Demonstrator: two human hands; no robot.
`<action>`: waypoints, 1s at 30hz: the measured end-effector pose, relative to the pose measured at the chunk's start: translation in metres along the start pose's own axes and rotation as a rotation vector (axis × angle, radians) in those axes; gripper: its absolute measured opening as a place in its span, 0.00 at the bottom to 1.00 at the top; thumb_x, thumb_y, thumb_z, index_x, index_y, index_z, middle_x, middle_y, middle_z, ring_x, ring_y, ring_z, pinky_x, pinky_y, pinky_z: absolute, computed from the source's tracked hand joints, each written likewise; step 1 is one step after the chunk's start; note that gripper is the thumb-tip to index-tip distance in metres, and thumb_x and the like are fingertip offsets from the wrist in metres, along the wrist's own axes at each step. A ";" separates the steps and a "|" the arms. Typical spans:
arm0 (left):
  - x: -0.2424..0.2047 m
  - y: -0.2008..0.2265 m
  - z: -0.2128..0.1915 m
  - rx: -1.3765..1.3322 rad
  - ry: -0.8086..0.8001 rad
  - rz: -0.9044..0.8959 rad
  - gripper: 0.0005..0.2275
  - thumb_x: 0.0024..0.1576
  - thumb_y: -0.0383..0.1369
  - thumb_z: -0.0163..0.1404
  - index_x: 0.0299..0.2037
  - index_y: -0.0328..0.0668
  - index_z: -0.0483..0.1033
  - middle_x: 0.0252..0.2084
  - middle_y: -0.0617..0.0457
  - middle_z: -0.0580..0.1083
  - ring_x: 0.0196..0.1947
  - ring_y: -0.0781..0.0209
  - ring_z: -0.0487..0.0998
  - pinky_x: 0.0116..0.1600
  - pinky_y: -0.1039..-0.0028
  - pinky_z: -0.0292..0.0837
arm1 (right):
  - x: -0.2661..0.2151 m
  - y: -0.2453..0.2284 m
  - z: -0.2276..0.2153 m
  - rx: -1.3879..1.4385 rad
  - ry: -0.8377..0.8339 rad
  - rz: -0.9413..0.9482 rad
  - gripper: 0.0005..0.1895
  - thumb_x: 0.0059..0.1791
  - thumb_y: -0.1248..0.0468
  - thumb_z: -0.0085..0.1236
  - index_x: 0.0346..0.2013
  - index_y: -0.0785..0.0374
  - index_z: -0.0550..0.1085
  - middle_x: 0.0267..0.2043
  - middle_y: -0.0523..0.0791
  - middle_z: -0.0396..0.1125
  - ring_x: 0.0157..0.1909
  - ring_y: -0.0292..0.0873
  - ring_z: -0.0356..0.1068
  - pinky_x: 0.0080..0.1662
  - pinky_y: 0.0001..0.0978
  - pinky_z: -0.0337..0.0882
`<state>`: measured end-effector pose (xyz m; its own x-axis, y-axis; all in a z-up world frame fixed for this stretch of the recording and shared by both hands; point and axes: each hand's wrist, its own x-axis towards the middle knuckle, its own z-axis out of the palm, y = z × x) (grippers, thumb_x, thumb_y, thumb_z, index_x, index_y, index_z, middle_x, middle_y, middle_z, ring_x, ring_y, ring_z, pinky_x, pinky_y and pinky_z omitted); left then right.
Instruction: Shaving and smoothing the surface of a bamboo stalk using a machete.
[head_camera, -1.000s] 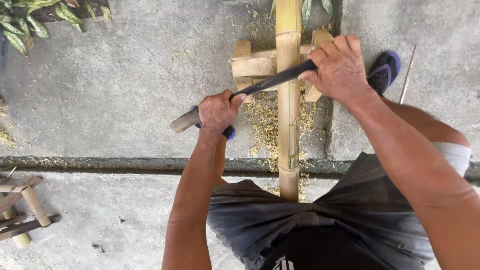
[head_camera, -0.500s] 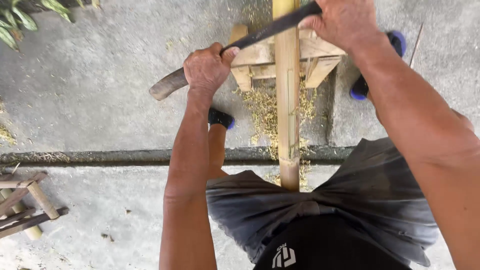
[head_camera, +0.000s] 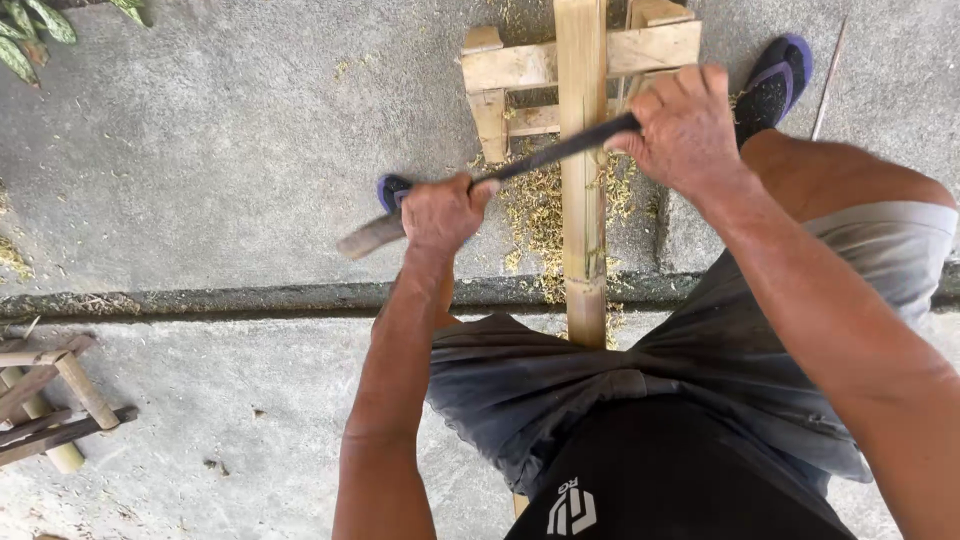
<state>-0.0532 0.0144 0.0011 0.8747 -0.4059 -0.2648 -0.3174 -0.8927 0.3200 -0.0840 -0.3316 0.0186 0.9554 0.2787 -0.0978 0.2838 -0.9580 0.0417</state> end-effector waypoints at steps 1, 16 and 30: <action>-0.016 0.000 0.006 -0.004 -0.037 0.006 0.26 0.63 0.59 0.42 0.25 0.47 0.77 0.14 0.55 0.68 0.13 0.59 0.71 0.22 0.63 0.70 | -0.015 -0.009 -0.001 0.031 -0.017 0.001 0.36 0.59 0.30 0.38 0.41 0.56 0.80 0.36 0.42 0.67 0.43 0.42 0.61 0.58 0.42 0.57; 0.008 0.010 -0.022 0.104 0.142 0.160 0.30 0.64 0.60 0.36 0.18 0.48 0.70 0.11 0.58 0.62 0.10 0.61 0.63 0.23 0.65 0.66 | -0.009 -0.003 0.008 0.159 0.051 0.098 0.30 0.55 0.36 0.48 0.43 0.59 0.78 0.42 0.46 0.68 0.51 0.49 0.64 0.62 0.52 0.58; 0.046 0.024 -0.053 0.325 0.065 0.059 0.28 0.64 0.60 0.35 0.24 0.50 0.74 0.13 0.57 0.69 0.15 0.59 0.72 0.33 0.59 0.70 | 0.028 0.027 0.033 0.147 0.106 0.069 0.24 0.58 0.41 0.51 0.48 0.60 0.74 0.51 0.45 0.64 0.63 0.46 0.59 0.69 0.48 0.55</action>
<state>-0.0016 -0.0157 0.0448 0.8696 -0.4547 -0.1923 -0.4592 -0.8880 0.0230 -0.0526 -0.3523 -0.0158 0.9777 0.2098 0.0055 0.2093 -0.9726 -0.1015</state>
